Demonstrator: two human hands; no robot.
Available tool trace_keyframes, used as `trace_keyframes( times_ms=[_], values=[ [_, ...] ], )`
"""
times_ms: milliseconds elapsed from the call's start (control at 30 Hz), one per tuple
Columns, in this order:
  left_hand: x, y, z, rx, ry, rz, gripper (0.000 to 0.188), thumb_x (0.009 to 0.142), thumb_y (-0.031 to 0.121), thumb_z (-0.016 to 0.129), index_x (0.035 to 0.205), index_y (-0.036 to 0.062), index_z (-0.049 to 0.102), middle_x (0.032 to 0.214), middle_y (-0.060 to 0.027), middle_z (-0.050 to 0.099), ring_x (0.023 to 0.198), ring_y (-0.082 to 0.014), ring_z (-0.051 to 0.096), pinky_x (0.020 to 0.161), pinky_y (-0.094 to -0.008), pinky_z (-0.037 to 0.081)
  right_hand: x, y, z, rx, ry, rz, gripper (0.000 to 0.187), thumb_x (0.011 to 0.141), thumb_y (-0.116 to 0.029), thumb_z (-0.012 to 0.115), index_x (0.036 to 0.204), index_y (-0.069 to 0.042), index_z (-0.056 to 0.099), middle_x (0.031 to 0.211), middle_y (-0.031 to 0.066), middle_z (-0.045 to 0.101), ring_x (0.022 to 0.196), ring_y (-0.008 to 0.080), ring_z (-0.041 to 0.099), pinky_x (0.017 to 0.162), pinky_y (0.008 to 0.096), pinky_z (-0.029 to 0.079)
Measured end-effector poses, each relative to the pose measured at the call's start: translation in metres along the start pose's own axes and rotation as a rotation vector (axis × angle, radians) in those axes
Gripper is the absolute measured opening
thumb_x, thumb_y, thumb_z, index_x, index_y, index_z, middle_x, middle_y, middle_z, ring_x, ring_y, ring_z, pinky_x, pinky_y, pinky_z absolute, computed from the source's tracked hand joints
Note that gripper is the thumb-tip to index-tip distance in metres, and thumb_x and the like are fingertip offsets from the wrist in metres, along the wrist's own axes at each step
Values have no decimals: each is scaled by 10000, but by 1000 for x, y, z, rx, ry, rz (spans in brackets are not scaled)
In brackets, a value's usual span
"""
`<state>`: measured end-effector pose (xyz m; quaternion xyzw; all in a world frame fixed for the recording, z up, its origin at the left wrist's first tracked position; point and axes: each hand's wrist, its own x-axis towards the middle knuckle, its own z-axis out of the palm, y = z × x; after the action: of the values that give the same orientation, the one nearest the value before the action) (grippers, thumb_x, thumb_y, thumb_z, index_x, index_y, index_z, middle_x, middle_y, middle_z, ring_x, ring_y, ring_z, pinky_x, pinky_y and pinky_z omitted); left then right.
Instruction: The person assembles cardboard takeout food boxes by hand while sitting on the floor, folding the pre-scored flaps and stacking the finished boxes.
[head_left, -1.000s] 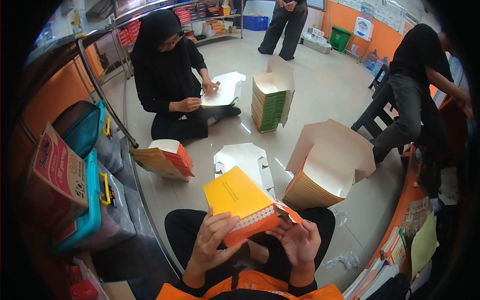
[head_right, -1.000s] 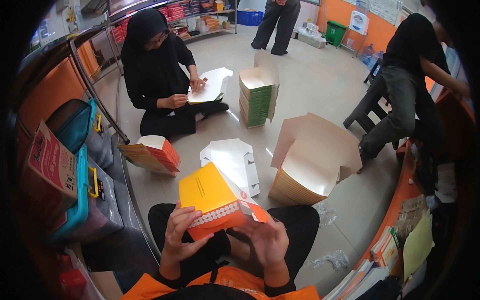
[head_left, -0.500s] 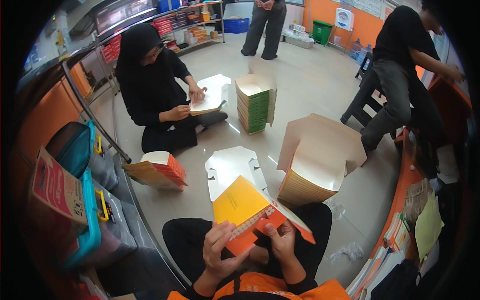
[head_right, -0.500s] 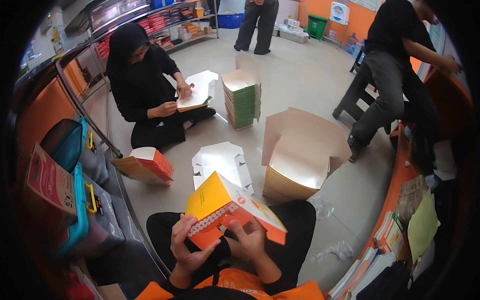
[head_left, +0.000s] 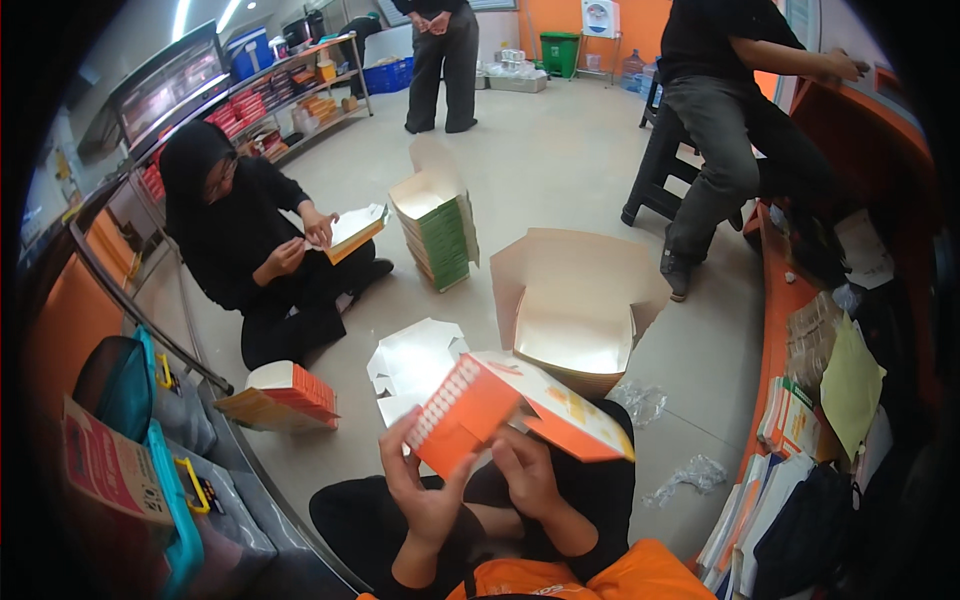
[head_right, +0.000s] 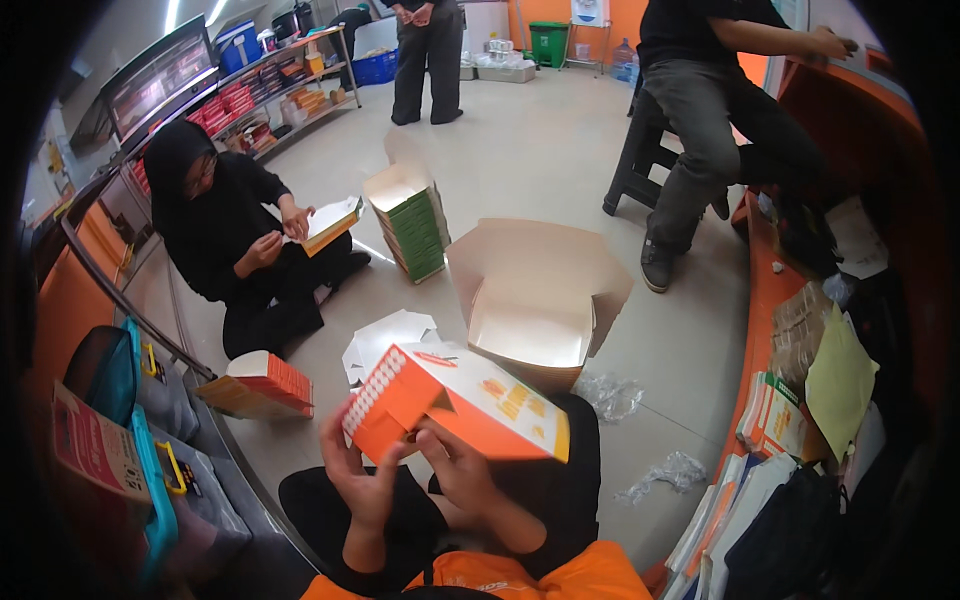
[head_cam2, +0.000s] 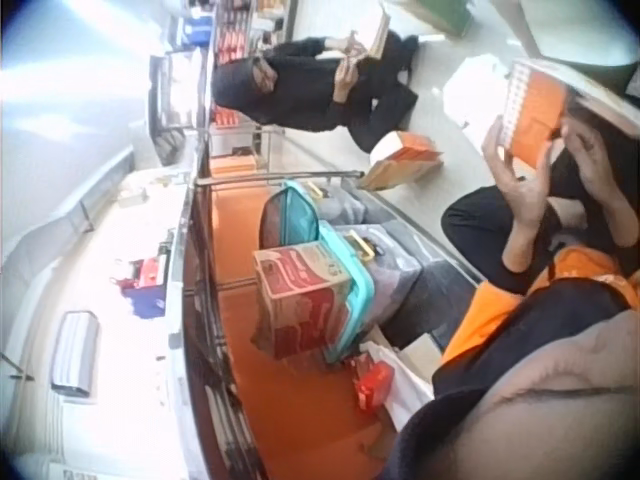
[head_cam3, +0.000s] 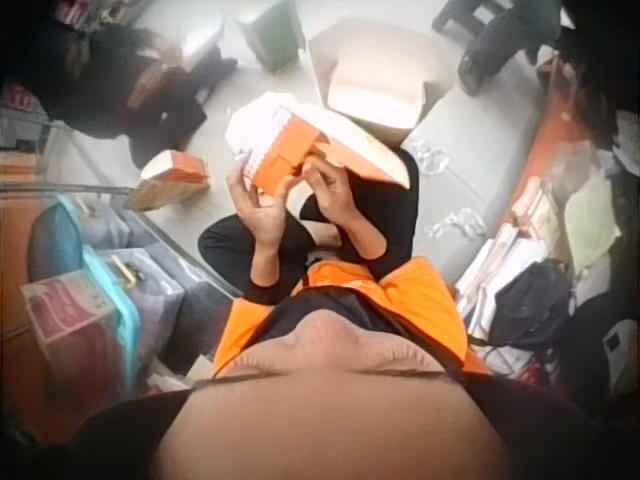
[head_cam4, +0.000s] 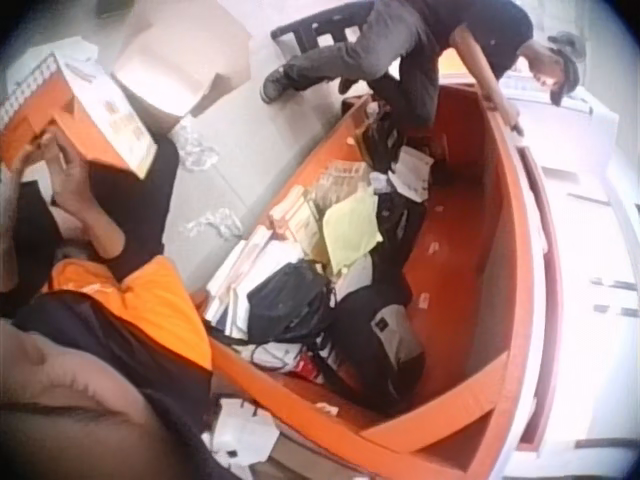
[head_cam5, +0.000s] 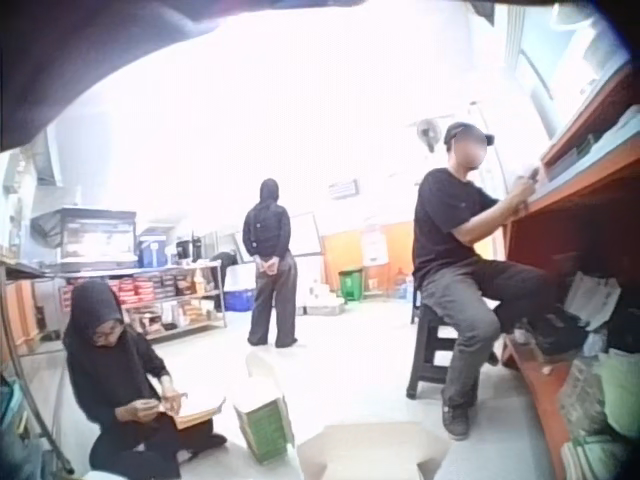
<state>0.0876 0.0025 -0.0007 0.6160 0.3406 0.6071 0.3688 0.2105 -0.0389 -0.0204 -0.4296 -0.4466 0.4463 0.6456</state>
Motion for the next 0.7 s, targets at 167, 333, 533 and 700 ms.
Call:
trace_keyframes(
  times_ms=[167,333,533,700],
  values=[
    [56,-7,19,-318,-23,-285,531,946,319,520,1345,35,315,1289,-136,429,1192,-213,453,936,-362,426,-5,-39,-34,-392,551,-647,235,770,-53,615,993,19,605,998,177,603,946,304,570,871,370,434],
    [87,-26,74,-424,-290,-622,524,960,449,422,1356,131,292,1290,-101,423,1191,-198,438,961,-392,385,18,-30,-104,-310,786,-293,508,901,-178,552,1314,-23,300,1185,177,481,1054,210,464,892,331,381],
    [107,-66,131,-102,-503,-508,504,947,490,413,1255,91,431,1180,-93,513,1218,-211,397,999,-373,316,32,-11,-165,32,594,-150,298,980,-191,455,1215,-44,346,976,89,600,924,114,520,853,251,391],
    [128,-102,139,428,-476,-267,525,896,478,482,1067,2,621,1192,-218,523,1148,-351,420,1006,-436,298,45,2,-183,-235,588,-231,228,951,-185,512,1119,-37,464,986,85,620,875,120,559,766,238,413]
  ],
)
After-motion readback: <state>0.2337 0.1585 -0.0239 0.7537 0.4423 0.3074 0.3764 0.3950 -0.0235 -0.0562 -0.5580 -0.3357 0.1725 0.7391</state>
